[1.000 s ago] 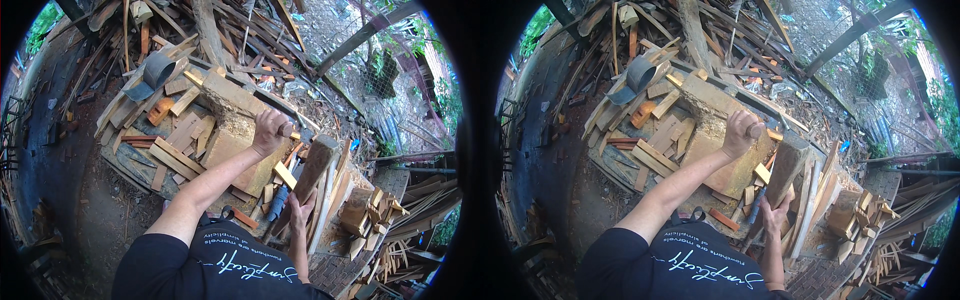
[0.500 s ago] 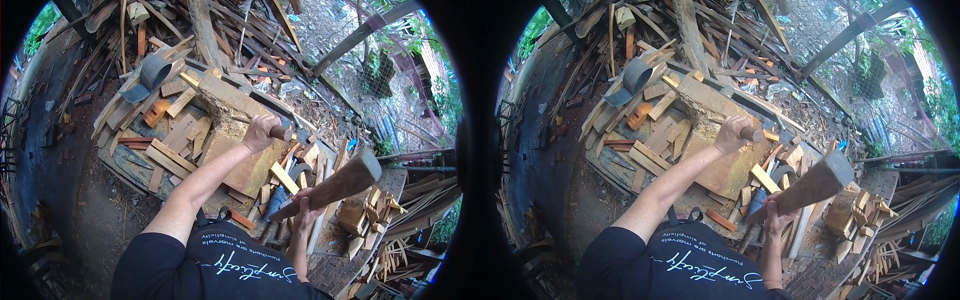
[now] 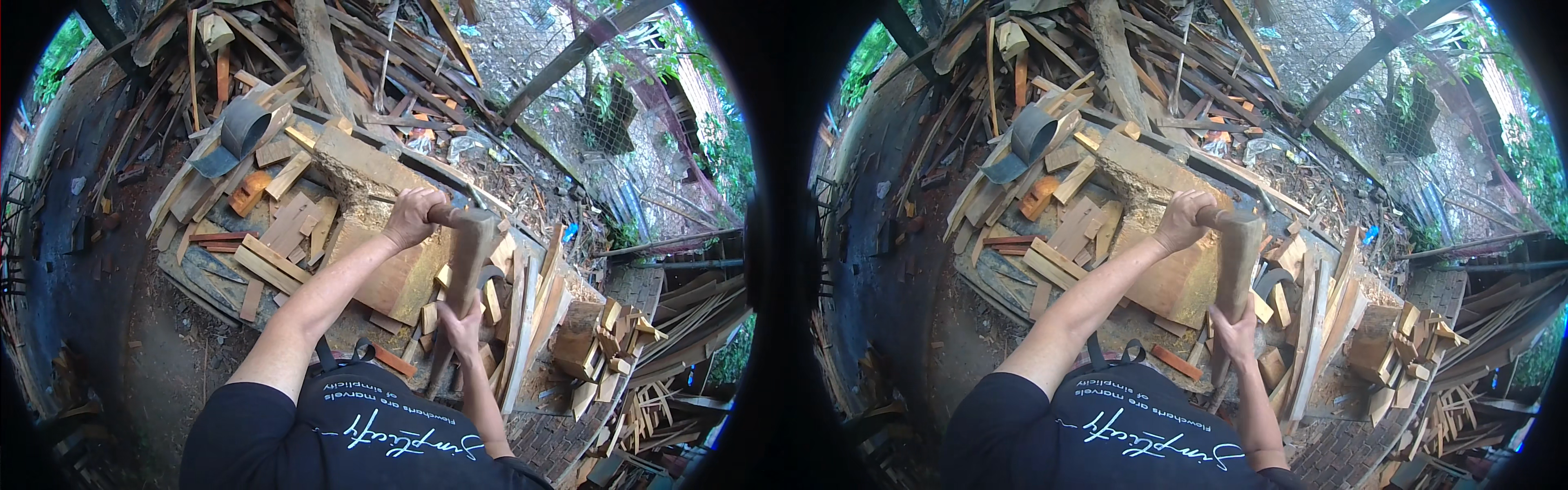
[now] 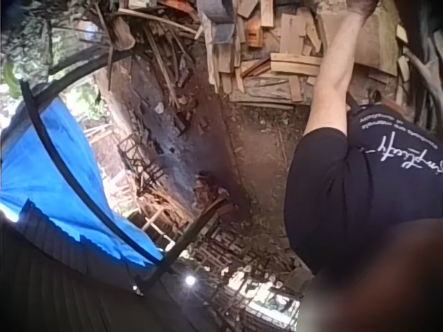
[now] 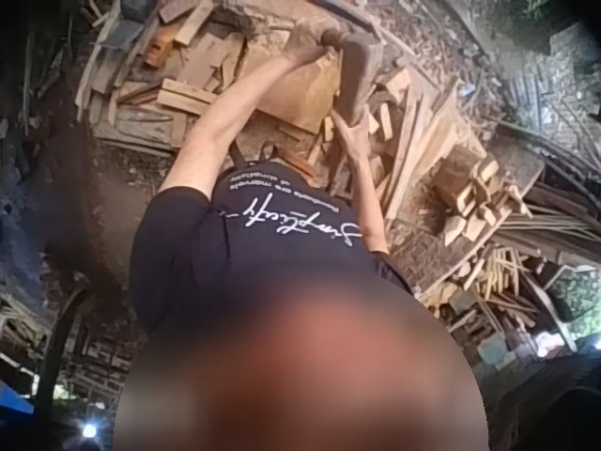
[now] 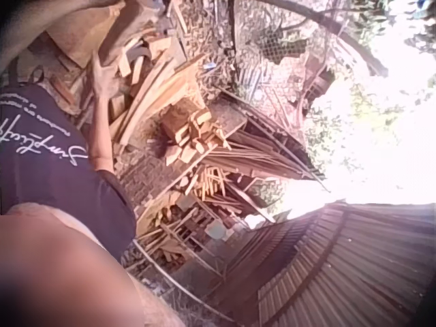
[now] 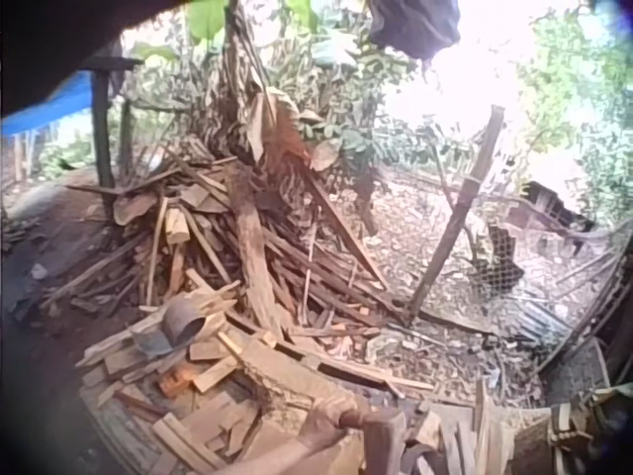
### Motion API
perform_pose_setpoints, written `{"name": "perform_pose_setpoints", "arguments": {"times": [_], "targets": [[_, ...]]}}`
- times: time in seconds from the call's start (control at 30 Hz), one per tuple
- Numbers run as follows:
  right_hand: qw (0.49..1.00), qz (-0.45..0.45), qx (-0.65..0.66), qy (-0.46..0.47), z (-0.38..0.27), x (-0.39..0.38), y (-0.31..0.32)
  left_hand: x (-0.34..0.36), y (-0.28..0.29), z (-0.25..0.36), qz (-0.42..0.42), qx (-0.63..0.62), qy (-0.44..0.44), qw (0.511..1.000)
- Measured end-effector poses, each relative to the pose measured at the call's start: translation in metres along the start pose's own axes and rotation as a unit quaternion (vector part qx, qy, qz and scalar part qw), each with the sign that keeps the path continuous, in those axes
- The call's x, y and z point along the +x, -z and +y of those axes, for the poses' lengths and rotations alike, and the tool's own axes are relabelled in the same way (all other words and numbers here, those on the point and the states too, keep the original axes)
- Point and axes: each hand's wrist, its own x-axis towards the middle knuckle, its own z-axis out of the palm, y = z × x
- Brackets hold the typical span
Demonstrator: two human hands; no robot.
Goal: The person carves a hollow shape into a large block of wood using a mallet and various chisels.
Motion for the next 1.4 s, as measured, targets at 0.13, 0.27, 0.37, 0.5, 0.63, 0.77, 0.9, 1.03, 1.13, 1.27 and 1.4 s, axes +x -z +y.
{"name": "perform_pose_setpoints", "arguments": {"times": [0.13,0.27,0.37,0.5,0.63,0.77,0.9,1.03,1.13,1.27,1.4], "targets": [[0.999,0.011,-0.022,-0.036,-0.009,-0.002,0.016,-0.001,-0.001,-0.006,-0.023,0.02,-0.006,1.0],[0.989,0.058,0.124,0.063,0.003,-0.008,0.007,0.002,-0.004,0.001,-0.031,0.029,-0.004,0.999],[0.998,-0.013,-0.061,-0.027,-0.005,0.006,0.004,-0.001,-0.013,-0.005,-0.04,0.034,0.004,0.999],[0.997,0.047,0.065,0.012,-0.009,0.003,0.013,-0.003,-0.008,-0.011,-0.027,0.042,-0.019,0.999],[0.99,0.064,0.103,0.07,0.015,0.004,0.002,-0.002,-0.008,-0.006,-0.022,0.056,0.002,0.998],[0.976,-0.032,-0.213,0.002,0.022,0.018,0.01,-0.008,-0.003,-0.018,-0.021,0.144,0.056,0.988],[0.989,0.012,-0.145,0.007,0.012,-0.01,0.017,-0.011,0.02,-0.014,0.013,0.104,0.016,0.994],[0.999,0.035,-0.017,0.002,0.005,-0.022,0.015,0.004,0.009,0.026,0.001,0.044,-0.064,0.997],[0.997,0.047,0.061,0.009,-0.007,-0.022,0.019,0.013,0.007,0.043,-0.001,0.033,-0.072,0.997],[0.995,0.05,0.066,0.053,-0.003,-0.02,0.026,0.014,0.006,0.044,0.024,0.018,-0.072,0.997],[0.995,0.045,0.061,0.063,-0.008,-0.021,0.027,0.016,0.005,0.043,0.016,0.002,-0.046,0.999]]}}
